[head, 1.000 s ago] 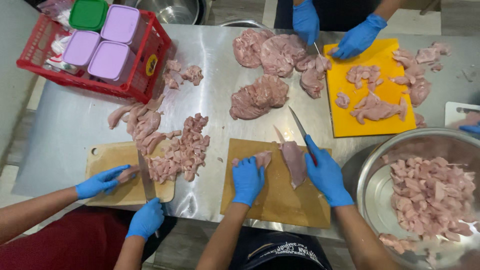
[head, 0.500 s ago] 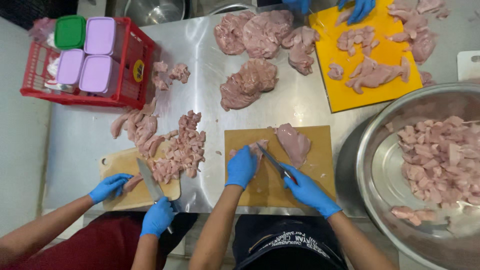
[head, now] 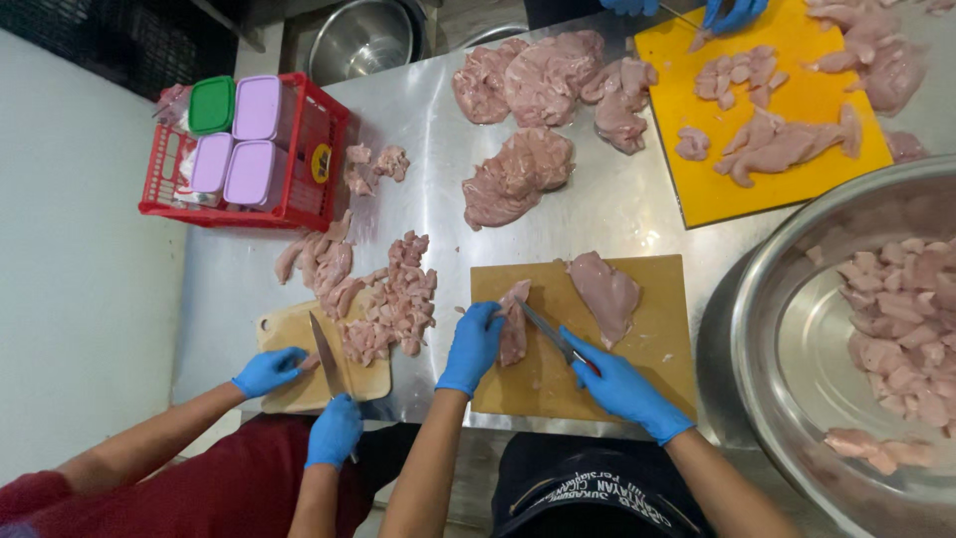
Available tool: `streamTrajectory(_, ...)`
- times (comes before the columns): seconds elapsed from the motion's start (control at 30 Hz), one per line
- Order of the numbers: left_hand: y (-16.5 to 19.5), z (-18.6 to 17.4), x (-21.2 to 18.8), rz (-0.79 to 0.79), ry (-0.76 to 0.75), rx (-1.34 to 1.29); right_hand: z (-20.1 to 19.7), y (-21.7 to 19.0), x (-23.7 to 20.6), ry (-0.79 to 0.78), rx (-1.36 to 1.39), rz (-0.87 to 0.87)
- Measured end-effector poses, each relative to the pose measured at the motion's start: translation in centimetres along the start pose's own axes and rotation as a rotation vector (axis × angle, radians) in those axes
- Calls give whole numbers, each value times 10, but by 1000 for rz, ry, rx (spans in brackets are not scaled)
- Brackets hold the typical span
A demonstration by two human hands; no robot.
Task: The person trims and slices raw chicken breast fillets with a small knife on a cutting board, cutting away unwanted parts and slicing the meat into smaller pieces. The cut pieces are placed onto the stainless steel table and into a large metal bowl beside the board, while another worker cuts chicken on a separate board.
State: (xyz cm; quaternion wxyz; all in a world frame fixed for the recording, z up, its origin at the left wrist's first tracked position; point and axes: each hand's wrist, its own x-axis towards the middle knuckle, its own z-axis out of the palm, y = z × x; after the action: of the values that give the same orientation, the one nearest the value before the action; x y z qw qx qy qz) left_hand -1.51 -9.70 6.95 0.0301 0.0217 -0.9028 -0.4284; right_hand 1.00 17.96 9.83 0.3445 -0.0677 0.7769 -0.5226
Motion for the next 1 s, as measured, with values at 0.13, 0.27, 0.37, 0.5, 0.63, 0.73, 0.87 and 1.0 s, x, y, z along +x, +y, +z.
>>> streamTrajectory(0.13, 6, -1, -3, 2, -70, 65, 2, 5, 2, 9, -59, -79)
streamTrajectory(0.27, 21, 0, -8, 6, -237, 206, 6, 1, 16, 26, -76, -254)
streamTrajectory(0.37, 30, 4, -13, 119, -293, 225, 12, -13, 34, 101, -71, -467)
streamTrajectory(0.5, 28, 10, -12, 8, -225, 125, 22, -19, 35, -71, -43, 132)
streamTrajectory(0.63, 16, 9, -8, 49, -79, 84, 25, 6, 1, -49, 97, 34)
streamTrajectory(0.73, 14, 11, -11, -68, -104, 35, 20, 27, -13, 41, 184, 18)
streamTrajectory(0.87, 18, 33, -21, -106, -104, 191, 12, 39, -24, 210, 30, 70)
streamTrajectory(1.0, 17, 61, -33, -77, 8, 446, 9, 39, -42, 317, -208, -45)
